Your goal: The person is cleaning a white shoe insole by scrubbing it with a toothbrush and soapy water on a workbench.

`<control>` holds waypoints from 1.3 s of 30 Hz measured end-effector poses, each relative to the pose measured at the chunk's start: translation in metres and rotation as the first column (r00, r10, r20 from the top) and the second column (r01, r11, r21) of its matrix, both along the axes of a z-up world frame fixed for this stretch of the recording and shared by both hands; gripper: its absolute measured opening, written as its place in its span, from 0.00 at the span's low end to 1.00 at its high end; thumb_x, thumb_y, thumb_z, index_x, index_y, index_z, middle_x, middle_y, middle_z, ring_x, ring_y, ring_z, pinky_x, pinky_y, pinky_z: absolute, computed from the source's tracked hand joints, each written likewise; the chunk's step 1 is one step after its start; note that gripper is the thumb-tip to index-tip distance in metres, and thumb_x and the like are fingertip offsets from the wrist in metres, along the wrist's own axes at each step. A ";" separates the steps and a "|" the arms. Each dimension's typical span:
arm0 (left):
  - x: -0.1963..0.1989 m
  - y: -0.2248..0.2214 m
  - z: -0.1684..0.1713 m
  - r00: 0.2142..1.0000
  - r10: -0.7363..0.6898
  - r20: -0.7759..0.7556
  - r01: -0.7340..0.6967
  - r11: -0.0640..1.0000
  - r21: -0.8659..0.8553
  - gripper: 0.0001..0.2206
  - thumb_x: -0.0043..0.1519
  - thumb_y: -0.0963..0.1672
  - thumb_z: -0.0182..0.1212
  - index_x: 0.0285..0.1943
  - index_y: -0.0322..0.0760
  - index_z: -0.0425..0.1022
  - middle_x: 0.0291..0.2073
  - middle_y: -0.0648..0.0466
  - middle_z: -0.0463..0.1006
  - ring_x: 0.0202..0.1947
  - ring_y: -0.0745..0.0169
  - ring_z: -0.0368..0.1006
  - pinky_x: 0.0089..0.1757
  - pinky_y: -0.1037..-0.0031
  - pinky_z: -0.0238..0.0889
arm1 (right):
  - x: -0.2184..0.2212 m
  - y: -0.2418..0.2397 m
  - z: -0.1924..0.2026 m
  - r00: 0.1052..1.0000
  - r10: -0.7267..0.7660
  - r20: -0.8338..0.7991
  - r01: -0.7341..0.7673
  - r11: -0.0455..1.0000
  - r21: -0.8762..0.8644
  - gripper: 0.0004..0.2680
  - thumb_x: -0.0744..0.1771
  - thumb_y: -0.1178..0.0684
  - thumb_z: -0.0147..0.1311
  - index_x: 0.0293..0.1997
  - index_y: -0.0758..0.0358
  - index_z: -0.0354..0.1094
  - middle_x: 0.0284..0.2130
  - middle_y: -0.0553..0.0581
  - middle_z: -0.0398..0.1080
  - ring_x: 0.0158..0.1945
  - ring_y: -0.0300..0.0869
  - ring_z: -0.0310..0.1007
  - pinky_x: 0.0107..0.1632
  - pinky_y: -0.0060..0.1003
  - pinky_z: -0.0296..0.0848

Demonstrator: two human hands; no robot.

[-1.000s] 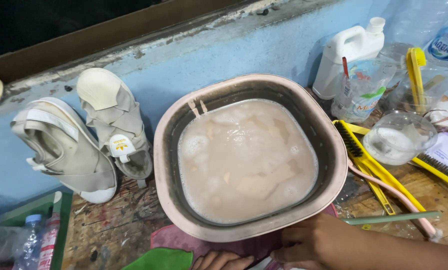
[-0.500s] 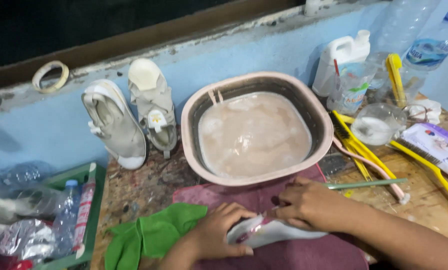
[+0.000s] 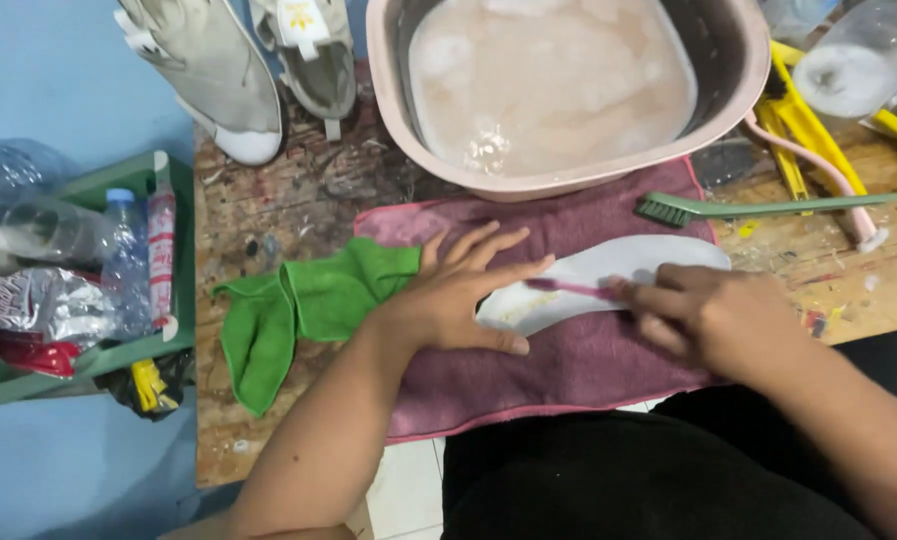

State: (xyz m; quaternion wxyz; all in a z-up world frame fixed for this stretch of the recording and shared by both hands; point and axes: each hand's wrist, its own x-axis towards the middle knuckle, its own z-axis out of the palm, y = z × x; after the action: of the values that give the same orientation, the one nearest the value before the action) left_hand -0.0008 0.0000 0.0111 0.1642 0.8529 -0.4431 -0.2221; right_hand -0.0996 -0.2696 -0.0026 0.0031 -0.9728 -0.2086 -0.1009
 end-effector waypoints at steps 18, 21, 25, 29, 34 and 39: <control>0.002 0.002 -0.018 0.991 0.010 0.135 -0.001 0.998 -0.068 0.51 0.32 0.68 0.47 0.68 0.57 0.43 0.68 0.55 0.45 0.67 0.49 0.36 0.54 0.42 0.24 | -0.029 0.014 0.004 0.981 -0.195 0.012 0.194 0.968 -0.159 0.13 0.61 0.41 0.48 0.50 0.34 0.62 0.23 0.41 0.64 0.22 0.39 0.71 0.16 0.39 0.67; 0.002 0.002 -0.014 0.995 0.030 0.097 -0.020 0.995 -0.102 0.53 0.31 0.66 0.52 0.69 0.55 0.42 0.68 0.56 0.47 0.67 0.49 0.38 0.54 0.42 0.26 | -0.028 0.045 -0.010 0.997 -0.049 0.059 0.055 0.994 -0.090 0.18 0.62 0.41 0.48 0.58 0.39 0.57 0.21 0.42 0.63 0.17 0.37 0.68 0.10 0.38 0.61; 0.002 0.006 -0.014 0.993 0.016 0.117 -0.003 0.994 -0.111 0.53 0.33 0.66 0.51 0.69 0.53 0.40 0.68 0.56 0.47 0.67 0.48 0.39 0.55 0.42 0.26 | -0.028 0.045 -0.006 0.982 0.190 -0.020 -0.187 0.977 0.101 0.15 0.62 0.48 0.48 0.55 0.48 0.59 0.37 0.46 0.68 0.22 0.41 0.73 0.18 0.35 0.70; 0.005 0.004 -0.014 0.996 0.025 0.088 -0.017 0.996 -0.091 0.51 0.36 0.65 0.56 0.69 0.55 0.38 0.68 0.56 0.46 0.68 0.51 0.37 0.56 0.43 0.24 | -0.027 0.031 -0.001 0.992 -0.116 0.043 0.119 0.990 -0.079 0.15 0.61 0.41 0.49 0.53 0.35 0.61 0.28 0.39 0.67 0.21 0.36 0.71 0.13 0.36 0.65; 0.002 0.004 -0.015 0.991 0.018 0.133 -0.008 0.997 -0.074 0.53 0.35 0.65 0.57 0.69 0.54 0.37 0.68 0.57 0.46 0.67 0.51 0.38 0.56 0.46 0.25 | -0.029 0.056 -0.013 0.984 0.179 0.016 -0.180 0.975 0.127 0.15 0.61 0.48 0.50 0.53 0.50 0.61 0.38 0.47 0.70 0.25 0.40 0.73 0.19 0.34 0.69; 0.003 0.004 -0.014 0.997 0.019 0.078 -0.013 0.997 -0.080 0.54 0.37 0.66 0.52 0.69 0.49 0.32 0.69 0.55 0.43 0.68 0.53 0.37 0.57 0.48 0.22 | -0.024 0.054 -0.007 0.998 -0.011 0.063 0.008 0.999 0.041 0.14 0.62 0.44 0.51 0.51 0.45 0.63 0.30 0.44 0.69 0.20 0.37 0.71 0.13 0.36 0.65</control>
State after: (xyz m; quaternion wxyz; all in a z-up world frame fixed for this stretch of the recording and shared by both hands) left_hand 0.0020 0.0039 -0.0029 0.1820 0.8572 -0.4510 -0.1693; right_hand -0.1235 -0.2154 -0.0098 0.0158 -0.9698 -0.2019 -0.1357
